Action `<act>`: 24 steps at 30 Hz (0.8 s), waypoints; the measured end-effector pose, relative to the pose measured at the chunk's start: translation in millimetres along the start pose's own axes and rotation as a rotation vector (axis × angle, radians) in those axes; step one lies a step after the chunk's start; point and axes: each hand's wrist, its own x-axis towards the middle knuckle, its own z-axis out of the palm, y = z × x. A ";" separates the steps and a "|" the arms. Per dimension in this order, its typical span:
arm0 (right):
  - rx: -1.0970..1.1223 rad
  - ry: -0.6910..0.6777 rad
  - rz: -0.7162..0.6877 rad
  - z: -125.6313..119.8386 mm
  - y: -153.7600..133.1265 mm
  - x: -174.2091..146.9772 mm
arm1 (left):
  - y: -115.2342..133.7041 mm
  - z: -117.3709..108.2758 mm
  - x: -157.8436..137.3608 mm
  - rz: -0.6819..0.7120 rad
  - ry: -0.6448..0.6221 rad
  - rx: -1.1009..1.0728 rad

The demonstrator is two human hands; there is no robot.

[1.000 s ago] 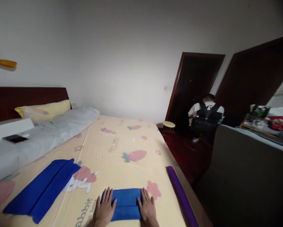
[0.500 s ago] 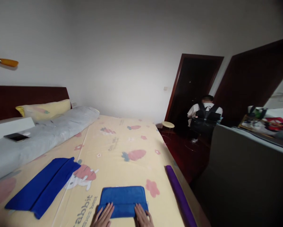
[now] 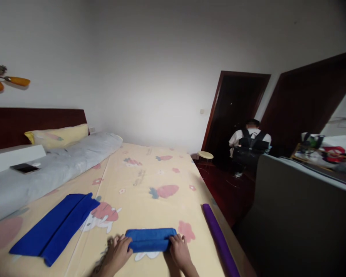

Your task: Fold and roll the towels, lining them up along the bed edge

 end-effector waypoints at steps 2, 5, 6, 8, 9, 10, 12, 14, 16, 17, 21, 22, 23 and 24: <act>-0.034 0.015 0.038 3.7 2.3 11.6 | 6.0 -0.6 12.6 -0.059 -0.027 0.021; -0.067 0.036 0.095 12.3 4.8 22.7 | 8.8 -0.9 27.3 -0.084 -0.017 0.029; -0.073 0.041 0.110 16.4 3.0 24.3 | 10.0 -1.4 30.4 -0.083 -0.006 0.030; -0.060 0.068 0.104 28.3 -6.3 24.6 | 15.9 -0.3 33.8 -0.051 0.018 0.026; -0.038 0.082 0.071 36.6 -13.4 23.6 | 21.3 2.4 34.0 -0.024 0.023 0.020; -0.007 0.089 0.017 46.3 -21.3 22.1 | 28.4 7.4 33.4 0.020 0.021 0.010; 0.059 0.075 -0.113 67.7 -36.4 18.7 | 45.2 23.9 29.8 0.155 0.025 -0.023; 0.088 0.041 -0.210 86.1 -45.4 15.7 | 59.8 45.2 24.0 0.289 0.051 -0.059; 0.074 0.022 -0.273 95.6 -45.3 13.7 | 65.9 62.9 18.0 0.352 0.078 -0.077; 0.061 0.024 -0.301 96.2 -42.1 12.9 | 64.9 67.9 15.6 0.354 0.078 -0.077; 0.041 0.070 -0.284 77.9 -20.2 13.0 | 45.1 58.7 14.7 0.340 0.031 -0.107; 0.048 0.072 -0.247 71.0 -15.0 14.5 | 39.9 51.9 16.9 0.322 0.022 -0.120; 0.059 0.058 -0.217 64.2 -10.6 16.9 | 35.9 44.9 19.9 0.296 0.011 -0.129; 0.071 0.031 -0.195 57.9 -7.2 20.0 | 33.1 38.2 23.5 0.270 -0.007 -0.133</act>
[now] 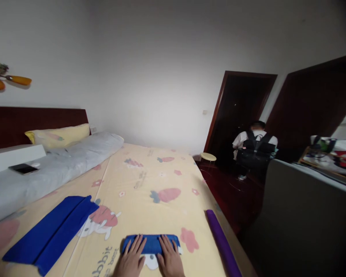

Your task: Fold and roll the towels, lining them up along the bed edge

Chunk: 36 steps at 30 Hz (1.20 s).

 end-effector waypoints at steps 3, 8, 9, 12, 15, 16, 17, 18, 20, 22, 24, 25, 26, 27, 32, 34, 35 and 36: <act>0.042 -0.104 0.018 -15.0 6.1 12.3 | -3.2 -15.6 12.2 -0.075 -0.081 0.001; 0.093 -0.203 0.082 -24.3 9.4 27.2 | -8.4 -24.9 26.1 -0.138 -0.148 0.032; 0.099 -0.207 0.104 -23.9 10.5 27.3 | -10.3 -25.0 26.4 -0.148 -0.152 0.038; 0.110 -0.192 0.153 -20.8 14.3 25.2 | -14.8 -23.2 24.9 -0.176 -0.146 0.052; 0.124 -0.207 0.195 -20.1 16.1 28.2 | -15.1 -22.5 27.0 -0.192 -0.134 0.055; 0.128 -0.234 0.211 -21.2 15.8 30.9 | -14.5 -23.3 28.9 -0.201 -0.144 0.055; 0.133 -0.266 0.228 -22.9 15.2 33.8 | -13.8 -24.5 31.2 -0.209 -0.159 0.053; 0.137 -0.296 0.244 -24.9 14.4 36.2 | -13.2 -25.6 33.1 -0.214 -0.177 0.051; 0.143 -0.320 0.250 -28.7 12.8 36.3 | -13.2 -26.2 33.4 -0.222 -0.202 0.050; 0.136 -0.283 0.180 -30.6 12.2 27.1 | -15.8 -23.0 26.5 -0.199 -0.150 0.065; 0.105 -0.211 0.107 -30.3 13.0 10.4 | -21.3 -17.3 13.3 -0.143 -0.031 0.095; 0.079 -0.172 0.100 -30.0 13.6 1.6 | -24.5 -14.9 6.0 -0.116 0.026 0.109; 0.050 -0.142 0.116 -30.2 14.0 -6.0 | -27.5 -13.6 -0.9 -0.096 0.067 0.120; 0.023 -0.124 0.146 -31.3 14.1 -11.5 | -29.8 -14.1 -6.4 -0.085 0.082 0.124; -0.018 -0.171 0.190 -51.4 7.5 -7.2 | -27.6 -37.0 -14.2 -0.072 0.043 0.117; 0.002 -0.179 0.163 -61.3 2.1 -4.1 | -23.5 -46.8 -17.4 -0.074 0.042 0.116; 0.012 -0.182 0.143 -65.3 -0.9 -5.1 | -21.7 -50.3 -20.7 -0.073 0.038 0.114; 0.022 -0.189 0.125 -68.2 -3.8 -7.6 | -20.0 -52.7 -24.9 -0.076 0.028 0.117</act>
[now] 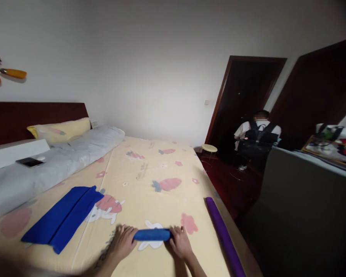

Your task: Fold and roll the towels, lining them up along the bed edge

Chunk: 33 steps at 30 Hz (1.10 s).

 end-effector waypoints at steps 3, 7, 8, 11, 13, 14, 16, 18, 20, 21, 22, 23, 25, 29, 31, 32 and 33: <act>0.010 -0.010 -0.018 2.1 -6.9 -11.6 | 3.6 -1.7 -12.1 -0.080 -0.022 0.049; -0.063 0.037 0.150 24.8 -18.6 -10.0 | 16.8 8.9 -7.3 -0.224 -0.030 0.109; -0.080 0.071 0.185 33.0 -22.7 -6.4 | 22.5 13.9 -2.4 -0.240 -0.029 0.111; -0.061 0.162 0.082 56.6 -35.5 3.8 | 41.7 32.1 12.7 -0.169 -0.023 0.093; -0.019 0.149 -0.071 65.5 -40.1 6.5 | 49.8 43.9 17.4 -0.038 -0.025 0.069; -0.004 0.122 -0.126 66.7 -39.7 6.1 | 50.3 48.6 17.0 0.019 -0.023 0.063; 0.005 0.079 -0.169 63.3 -33.0 2.3 | 42.6 54.6 11.6 0.077 0.005 0.070; -0.016 0.070 -0.151 55.6 -19.6 -4.3 | 25.8 55.3 2.3 0.080 0.043 0.090; -0.051 0.089 -0.099 48.4 -4.4 -11.2 | 7.5 51.6 -6.9 0.047 0.062 0.106; -0.064 0.095 -0.075 45.9 2.0 -13.9 | 0.2 48.7 -10.3 0.025 0.055 0.106; -0.071 0.094 -0.055 44.3 7.0 -15.7 | -5.1 45.3 -12.6 0.001 0.038 0.102; -0.071 0.087 -0.037 43.3 10.3 -16.6 | -8.4 41.9 -13.6 -0.023 0.013 0.092; -0.060 0.054 -0.010 42.1 12.3 -15.1 | -9.9 35.6 -12.9 -0.057 -0.044 0.063; -0.056 0.006 0.039 34.9 6.1 -5.3 | -5.6 27.4 -7.5 -0.068 -0.094 0.013; -0.061 -0.023 0.083 26.9 1.1 0.2 | -4.3 24.3 -4.5 -0.070 -0.102 -0.006; -0.062 -0.044 0.108 21.8 -1.5 2.8 | -4.2 22.4 -2.6 -0.077 -0.109 -0.016; -0.060 -0.066 0.127 16.2 -4.1 5.4 | -4.6 20.1 -0.3 -0.086 -0.120 -0.028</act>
